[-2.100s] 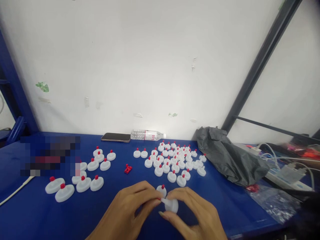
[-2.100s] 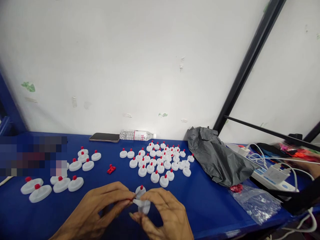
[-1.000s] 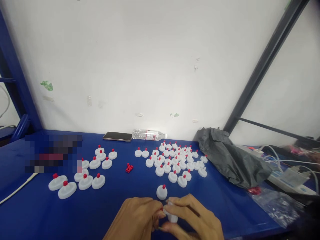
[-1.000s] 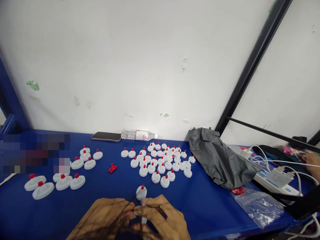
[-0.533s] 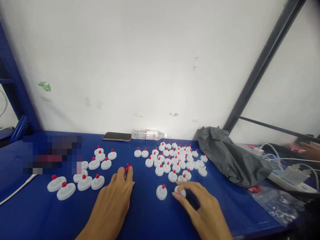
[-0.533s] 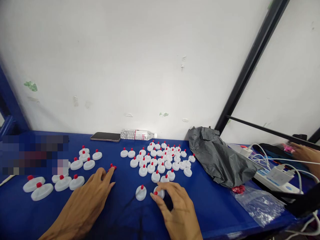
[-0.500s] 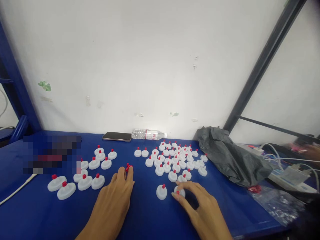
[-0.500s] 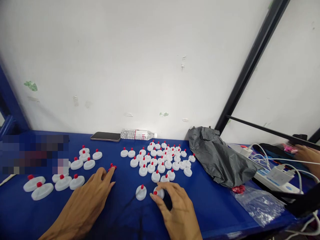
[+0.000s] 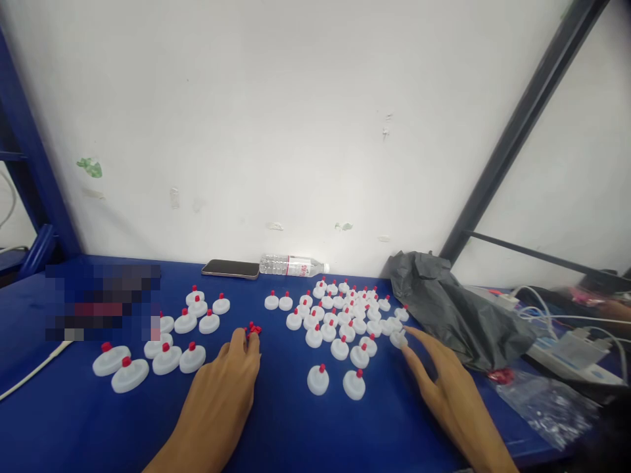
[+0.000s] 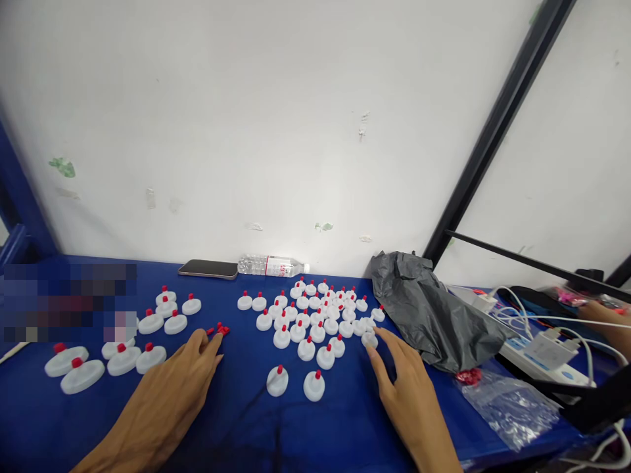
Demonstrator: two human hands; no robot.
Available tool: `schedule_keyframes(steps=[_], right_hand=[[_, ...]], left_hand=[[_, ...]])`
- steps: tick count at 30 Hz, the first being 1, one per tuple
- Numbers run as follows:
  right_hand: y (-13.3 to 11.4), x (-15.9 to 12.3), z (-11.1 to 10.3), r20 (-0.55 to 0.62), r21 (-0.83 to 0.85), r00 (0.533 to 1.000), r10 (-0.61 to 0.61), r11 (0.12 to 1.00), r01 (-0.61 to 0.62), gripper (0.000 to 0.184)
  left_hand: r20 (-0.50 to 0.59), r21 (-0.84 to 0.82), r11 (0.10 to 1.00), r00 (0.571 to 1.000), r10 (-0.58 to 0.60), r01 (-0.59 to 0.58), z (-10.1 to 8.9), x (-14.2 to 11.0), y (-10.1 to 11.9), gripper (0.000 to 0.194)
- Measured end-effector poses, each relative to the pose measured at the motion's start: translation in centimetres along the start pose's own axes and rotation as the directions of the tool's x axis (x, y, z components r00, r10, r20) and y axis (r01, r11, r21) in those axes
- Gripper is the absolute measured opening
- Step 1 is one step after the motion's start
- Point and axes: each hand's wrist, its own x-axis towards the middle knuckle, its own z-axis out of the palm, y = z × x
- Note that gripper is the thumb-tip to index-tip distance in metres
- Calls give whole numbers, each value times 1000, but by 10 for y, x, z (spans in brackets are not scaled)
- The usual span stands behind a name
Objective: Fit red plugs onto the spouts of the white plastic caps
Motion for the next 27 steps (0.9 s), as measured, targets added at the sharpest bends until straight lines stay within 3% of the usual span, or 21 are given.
schedule_keyframes(steps=[4, 9, 18, 27], right_hand=[[9, -3, 8, 107, 10, 993, 52, 999, -54, 52], [5, -3, 6, 144, 43, 984, 109, 992, -116, 42], [14, -4, 13, 145, 8, 989, 3, 1000, -4, 46], [14, -4, 13, 130, -7, 991, -40, 999, 41, 40]], left_hand=[[-11, -36, 999, 1000, 10, -10, -1, 1, -1, 44], [-63, -23, 998, 996, -58, 56, 2, 0, -3, 51], [15, 64, 986, 988, -156, 155, -3, 0, -4, 43], [55, 18, 994, 992, -110, 109, -6, 3, -9, 38]])
